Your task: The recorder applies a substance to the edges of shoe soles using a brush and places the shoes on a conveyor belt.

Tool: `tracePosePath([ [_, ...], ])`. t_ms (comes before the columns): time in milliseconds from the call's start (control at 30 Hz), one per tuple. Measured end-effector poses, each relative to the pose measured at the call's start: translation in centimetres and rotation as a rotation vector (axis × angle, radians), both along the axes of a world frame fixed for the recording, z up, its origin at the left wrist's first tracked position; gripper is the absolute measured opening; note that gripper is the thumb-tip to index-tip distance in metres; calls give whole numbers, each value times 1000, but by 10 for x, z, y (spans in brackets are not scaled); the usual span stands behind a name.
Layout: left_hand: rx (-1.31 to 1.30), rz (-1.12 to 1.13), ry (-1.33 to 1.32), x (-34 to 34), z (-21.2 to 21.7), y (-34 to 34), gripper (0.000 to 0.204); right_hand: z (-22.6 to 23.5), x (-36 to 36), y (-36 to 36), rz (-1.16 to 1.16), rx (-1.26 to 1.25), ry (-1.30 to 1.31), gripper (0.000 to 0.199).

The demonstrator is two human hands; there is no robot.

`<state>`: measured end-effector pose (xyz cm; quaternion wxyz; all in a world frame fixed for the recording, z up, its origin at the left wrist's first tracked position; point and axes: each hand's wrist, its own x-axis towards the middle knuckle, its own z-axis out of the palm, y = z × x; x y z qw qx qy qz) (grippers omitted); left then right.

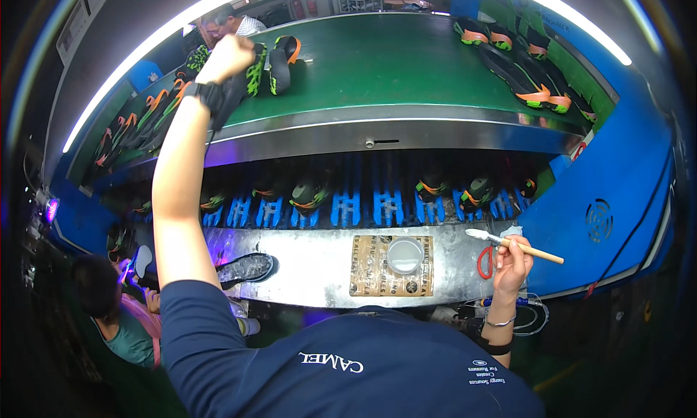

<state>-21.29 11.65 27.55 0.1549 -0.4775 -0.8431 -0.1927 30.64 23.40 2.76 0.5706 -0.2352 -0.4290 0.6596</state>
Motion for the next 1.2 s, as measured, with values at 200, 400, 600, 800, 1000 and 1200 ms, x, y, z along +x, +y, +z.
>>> tracePosePath([
  [200, -622, 135, 82, -25, 8, 114, 44, 1, -1, -15, -72, -10, 29, 12],
  [400, -811, 355, 61, -10, -39, 185, 38, -9, 26, -20, -205, -39, 10, 13],
  [600, -689, 118, -365, -25, -29, 151, 26, -13, 49, -13, -254, -54, -8, 14],
  [800, 93, -316, -1257, 58, -20, 50, 37, -15, 32, 4, -102, 25, -47, 11],
  [1000, 483, -601, -1846, 183, -84, -65, 55, -57, -24, 8, 277, 104, -353, 7],
  [1200, 432, -763, -2318, 231, -206, -113, 80, -111, -74, -9, 371, 378, -705, 12],
])
